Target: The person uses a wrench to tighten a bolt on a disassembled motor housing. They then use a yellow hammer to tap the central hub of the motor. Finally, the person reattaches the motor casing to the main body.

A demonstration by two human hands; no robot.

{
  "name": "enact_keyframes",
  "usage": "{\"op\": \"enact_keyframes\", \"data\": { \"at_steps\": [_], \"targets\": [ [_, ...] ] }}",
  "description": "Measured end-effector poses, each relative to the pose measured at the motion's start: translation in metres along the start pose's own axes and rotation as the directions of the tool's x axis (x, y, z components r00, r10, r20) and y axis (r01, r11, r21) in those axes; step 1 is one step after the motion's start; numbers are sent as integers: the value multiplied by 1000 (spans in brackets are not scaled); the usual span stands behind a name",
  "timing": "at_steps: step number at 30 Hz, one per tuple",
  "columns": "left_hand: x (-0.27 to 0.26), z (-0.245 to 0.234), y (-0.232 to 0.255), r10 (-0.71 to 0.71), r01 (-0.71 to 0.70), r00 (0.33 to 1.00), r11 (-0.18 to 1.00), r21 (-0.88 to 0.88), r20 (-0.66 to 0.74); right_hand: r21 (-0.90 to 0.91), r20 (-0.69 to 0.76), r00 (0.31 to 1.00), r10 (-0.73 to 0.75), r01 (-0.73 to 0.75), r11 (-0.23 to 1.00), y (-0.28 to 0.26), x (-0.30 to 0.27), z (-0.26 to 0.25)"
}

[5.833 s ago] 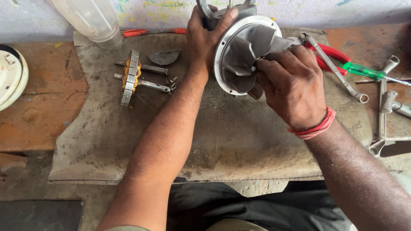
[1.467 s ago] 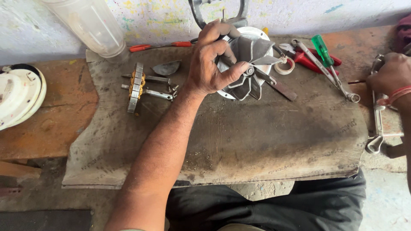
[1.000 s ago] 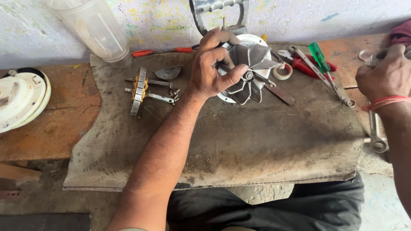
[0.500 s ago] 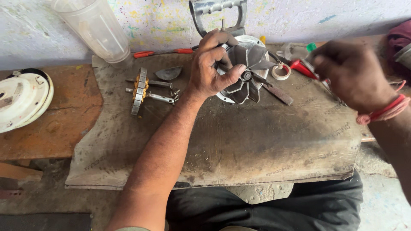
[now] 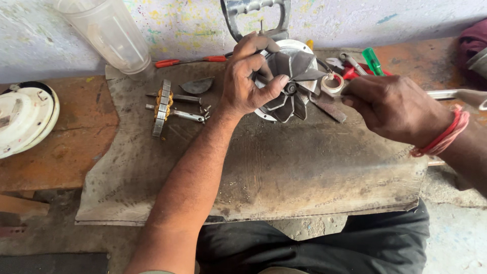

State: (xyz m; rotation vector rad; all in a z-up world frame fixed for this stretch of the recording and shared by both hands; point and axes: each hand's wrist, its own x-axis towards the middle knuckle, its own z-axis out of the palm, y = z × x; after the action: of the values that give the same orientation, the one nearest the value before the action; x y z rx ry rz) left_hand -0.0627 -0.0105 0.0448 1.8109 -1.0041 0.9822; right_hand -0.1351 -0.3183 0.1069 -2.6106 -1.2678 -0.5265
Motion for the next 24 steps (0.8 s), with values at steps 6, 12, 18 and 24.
{"op": "enact_keyframes", "data": {
  "at_steps": [6, 12, 18, 24],
  "targets": [
    [0, -1, 1, -55, 56, 998, 997, -52, 18, 159, 89, 988, -127, 111, 981, 5, 24, 7],
    [0, -1, 1, -21, 21, 1000, 999, -31, 10, -20, 165, 985, -51, 55, 998, 10, 45, -3],
    [0, -2, 1, -19, 19, 1000, 999, -35, 13, 94, 255, 964, -73, 51, 994, 22, 63, -4],
    [-1, 0, 0, -29, 30, 999, 999, -30, 12, -143, 352, 930, 108, -61, 988, 12, 75, -27]
  ]
}}
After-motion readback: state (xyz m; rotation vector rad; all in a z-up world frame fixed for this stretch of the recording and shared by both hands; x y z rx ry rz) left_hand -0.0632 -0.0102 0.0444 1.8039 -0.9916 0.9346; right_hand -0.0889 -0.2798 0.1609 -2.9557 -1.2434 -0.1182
